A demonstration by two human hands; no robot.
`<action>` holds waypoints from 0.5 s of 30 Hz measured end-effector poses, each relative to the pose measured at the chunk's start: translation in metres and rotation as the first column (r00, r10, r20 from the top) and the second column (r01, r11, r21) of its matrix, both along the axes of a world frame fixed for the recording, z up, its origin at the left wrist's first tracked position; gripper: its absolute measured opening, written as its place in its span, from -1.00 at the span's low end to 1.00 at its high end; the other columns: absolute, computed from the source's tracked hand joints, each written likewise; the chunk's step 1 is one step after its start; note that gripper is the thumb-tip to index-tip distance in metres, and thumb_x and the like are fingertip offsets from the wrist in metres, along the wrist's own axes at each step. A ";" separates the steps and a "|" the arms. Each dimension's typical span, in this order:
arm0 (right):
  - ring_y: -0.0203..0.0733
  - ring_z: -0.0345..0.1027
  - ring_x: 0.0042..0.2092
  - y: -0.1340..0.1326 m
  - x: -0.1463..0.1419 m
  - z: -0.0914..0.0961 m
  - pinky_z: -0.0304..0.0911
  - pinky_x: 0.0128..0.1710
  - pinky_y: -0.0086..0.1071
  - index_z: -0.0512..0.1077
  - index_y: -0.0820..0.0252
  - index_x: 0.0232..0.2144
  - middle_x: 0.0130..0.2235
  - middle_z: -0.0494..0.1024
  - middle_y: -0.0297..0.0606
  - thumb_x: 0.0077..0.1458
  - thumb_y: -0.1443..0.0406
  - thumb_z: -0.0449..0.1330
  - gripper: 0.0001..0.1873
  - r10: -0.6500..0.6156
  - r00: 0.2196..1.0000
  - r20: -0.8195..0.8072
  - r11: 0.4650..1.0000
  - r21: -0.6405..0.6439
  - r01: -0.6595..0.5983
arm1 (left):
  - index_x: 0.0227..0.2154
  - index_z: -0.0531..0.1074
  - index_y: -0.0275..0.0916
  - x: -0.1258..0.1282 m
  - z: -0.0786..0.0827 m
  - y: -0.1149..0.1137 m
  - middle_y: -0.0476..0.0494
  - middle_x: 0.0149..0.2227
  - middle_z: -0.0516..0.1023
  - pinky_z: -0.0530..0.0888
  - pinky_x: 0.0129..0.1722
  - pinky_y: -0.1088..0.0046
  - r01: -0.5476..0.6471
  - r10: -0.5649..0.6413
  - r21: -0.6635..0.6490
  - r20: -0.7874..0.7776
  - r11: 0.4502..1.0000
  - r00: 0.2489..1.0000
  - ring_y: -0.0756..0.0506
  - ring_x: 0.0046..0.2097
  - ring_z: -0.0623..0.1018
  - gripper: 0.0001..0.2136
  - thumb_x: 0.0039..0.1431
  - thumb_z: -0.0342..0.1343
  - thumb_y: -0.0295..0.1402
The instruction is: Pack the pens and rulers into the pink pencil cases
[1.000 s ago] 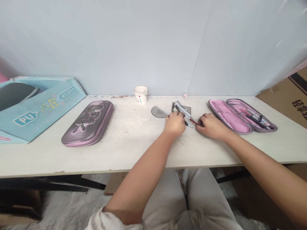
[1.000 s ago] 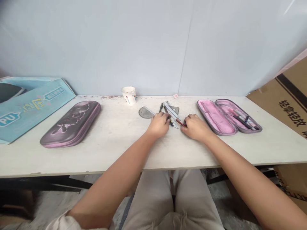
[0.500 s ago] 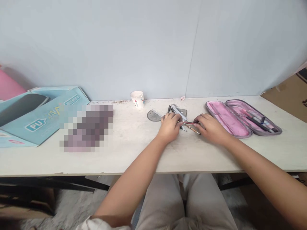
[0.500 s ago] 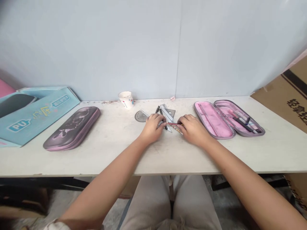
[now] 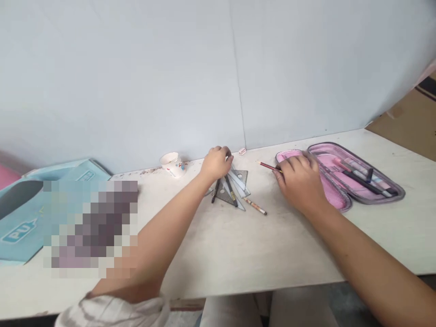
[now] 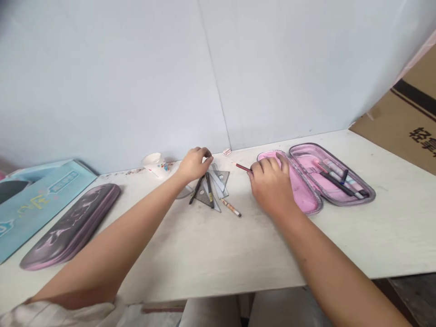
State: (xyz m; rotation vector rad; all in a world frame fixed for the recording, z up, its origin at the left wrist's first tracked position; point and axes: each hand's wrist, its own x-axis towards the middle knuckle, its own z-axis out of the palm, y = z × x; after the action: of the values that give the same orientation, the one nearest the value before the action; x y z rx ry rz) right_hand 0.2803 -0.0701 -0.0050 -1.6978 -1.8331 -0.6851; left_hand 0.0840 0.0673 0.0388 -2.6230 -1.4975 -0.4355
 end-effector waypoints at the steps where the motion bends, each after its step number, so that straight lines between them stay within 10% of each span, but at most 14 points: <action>1: -0.03 0.16 -0.18 0.000 0.001 0.001 -0.13 0.07 -0.03 0.41 0.25 -0.30 -0.32 0.42 -0.09 0.17 0.27 -0.07 -0.72 -0.011 1.000 0.006 1.000 0.005 0.011 | -0.22 0.41 -0.29 0.010 0.000 0.013 -0.29 -0.19 0.44 0.33 -0.08 0.27 -0.030 0.030 -0.011 -0.026 0.999 0.999 -0.21 -0.08 0.40 -0.72 0.15 -0.11 -0.26; 8: -0.05 0.16 -0.18 0.004 0.005 0.003 -0.16 0.10 0.02 0.40 0.22 -0.33 -0.34 0.42 -0.11 0.14 0.35 -0.06 -0.77 -0.060 0.997 -0.043 0.998 0.026 0.061 | -0.25 0.43 -0.39 0.066 -0.027 0.067 -0.51 -0.09 0.41 0.33 -0.07 0.14 -0.202 0.211 -0.184 0.028 0.962 0.977 -0.37 0.01 0.40 -0.65 0.03 0.05 -0.17; 15: -0.05 0.18 -0.19 0.005 0.003 0.004 -0.13 0.11 0.00 0.39 0.20 -0.36 -0.34 0.42 -0.11 0.14 0.36 -0.06 -0.78 -0.056 0.996 -0.068 0.997 0.044 0.059 | -0.22 0.35 -0.30 0.083 -0.025 0.055 -0.30 -0.19 0.53 0.43 -0.18 0.35 -0.089 0.181 -0.304 0.291 0.949 0.939 -0.14 -0.15 0.52 -0.77 0.12 -0.02 -0.27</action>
State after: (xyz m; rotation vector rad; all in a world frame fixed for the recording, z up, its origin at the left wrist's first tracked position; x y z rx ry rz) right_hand 0.2830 -0.0648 -0.0010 -1.7283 -1.7168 -0.6806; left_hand 0.1673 0.1218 0.0139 -2.7348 -1.9654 -0.7033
